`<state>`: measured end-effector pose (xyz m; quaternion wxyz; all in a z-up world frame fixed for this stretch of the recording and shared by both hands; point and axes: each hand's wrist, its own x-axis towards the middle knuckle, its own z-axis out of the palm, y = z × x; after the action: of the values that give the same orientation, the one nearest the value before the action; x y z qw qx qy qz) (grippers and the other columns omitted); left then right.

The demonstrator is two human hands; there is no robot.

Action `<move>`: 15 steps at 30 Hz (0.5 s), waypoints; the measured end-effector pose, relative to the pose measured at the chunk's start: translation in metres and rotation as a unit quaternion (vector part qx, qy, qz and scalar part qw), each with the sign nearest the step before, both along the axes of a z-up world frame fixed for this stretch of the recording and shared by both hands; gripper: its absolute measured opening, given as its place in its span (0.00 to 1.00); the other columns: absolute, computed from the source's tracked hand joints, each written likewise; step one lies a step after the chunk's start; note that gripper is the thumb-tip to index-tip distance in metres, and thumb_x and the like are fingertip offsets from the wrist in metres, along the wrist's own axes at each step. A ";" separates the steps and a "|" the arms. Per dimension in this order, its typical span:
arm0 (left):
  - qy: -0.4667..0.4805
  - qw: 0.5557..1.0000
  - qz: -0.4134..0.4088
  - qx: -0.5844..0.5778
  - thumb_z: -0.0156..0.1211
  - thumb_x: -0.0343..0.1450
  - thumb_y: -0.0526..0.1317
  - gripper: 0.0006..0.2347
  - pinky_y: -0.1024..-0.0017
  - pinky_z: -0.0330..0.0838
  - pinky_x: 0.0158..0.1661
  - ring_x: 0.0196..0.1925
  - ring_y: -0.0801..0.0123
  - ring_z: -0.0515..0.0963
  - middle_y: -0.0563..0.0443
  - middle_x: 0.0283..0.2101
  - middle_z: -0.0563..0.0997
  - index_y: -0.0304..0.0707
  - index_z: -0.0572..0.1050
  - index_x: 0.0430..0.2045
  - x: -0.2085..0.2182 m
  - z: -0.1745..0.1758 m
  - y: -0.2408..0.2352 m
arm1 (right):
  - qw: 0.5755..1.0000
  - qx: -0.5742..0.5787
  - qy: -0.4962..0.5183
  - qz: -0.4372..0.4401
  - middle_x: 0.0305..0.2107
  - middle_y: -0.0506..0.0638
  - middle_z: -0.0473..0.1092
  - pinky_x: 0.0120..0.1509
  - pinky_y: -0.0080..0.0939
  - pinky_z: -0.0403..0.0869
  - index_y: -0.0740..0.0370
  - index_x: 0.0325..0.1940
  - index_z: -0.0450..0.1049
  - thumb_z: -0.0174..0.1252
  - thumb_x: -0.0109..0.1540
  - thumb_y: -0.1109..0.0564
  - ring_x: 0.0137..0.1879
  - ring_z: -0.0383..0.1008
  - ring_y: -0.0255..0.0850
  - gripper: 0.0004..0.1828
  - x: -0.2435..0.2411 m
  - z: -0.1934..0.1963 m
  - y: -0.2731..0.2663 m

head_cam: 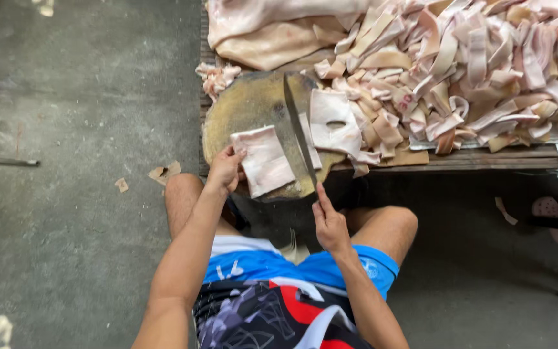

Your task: The person cuts large sheets of pork skin into strips using a large knife on a round wooden cutting board. They repeatedly pick up sheets, slice them into uniform strips, and move the cut pieces to a pile on a nearby table.

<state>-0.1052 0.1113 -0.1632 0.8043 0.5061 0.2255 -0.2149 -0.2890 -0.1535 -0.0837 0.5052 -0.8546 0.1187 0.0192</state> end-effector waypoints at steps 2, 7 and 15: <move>-0.005 0.999 0.015 -0.034 0.58 0.74 0.35 0.11 0.62 0.82 0.34 0.38 0.61 0.83 0.47 0.43 0.82 0.37 0.75 0.51 0.003 -0.010 -0.002 | 0.995 0.079 0.053 -0.019 0.16 0.50 0.65 0.30 0.41 0.71 0.41 0.78 0.55 0.50 0.69 0.54 0.21 0.66 0.37 0.32 -0.006 0.006 0.004; -0.031 0.986 0.166 -0.011 0.58 0.73 0.31 0.14 0.57 0.84 0.39 0.44 0.56 0.84 0.41 0.48 0.78 0.31 0.67 0.52 -0.032 0.010 -0.009 | 0.981 0.160 0.105 -0.041 0.14 0.45 0.62 0.24 0.35 0.69 0.38 0.78 0.53 0.49 0.68 0.54 0.18 0.62 0.30 0.33 -0.007 0.008 0.016; 0.066 0.995 0.015 0.079 0.60 0.75 0.41 0.12 0.66 0.81 0.35 0.37 0.63 0.84 0.43 0.40 0.85 0.29 0.77 0.45 -0.070 0.074 0.013 | 0.996 -0.018 -0.067 0.048 0.23 0.58 0.71 0.36 0.41 0.73 0.42 0.78 0.57 0.53 0.69 0.56 0.26 0.72 0.42 0.32 -0.036 0.014 0.024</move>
<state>-0.1750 0.1247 -0.0892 0.7480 0.5496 0.3019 -0.2175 -0.3248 -0.1297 -0.0700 0.4949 -0.8677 0.0435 -0.0160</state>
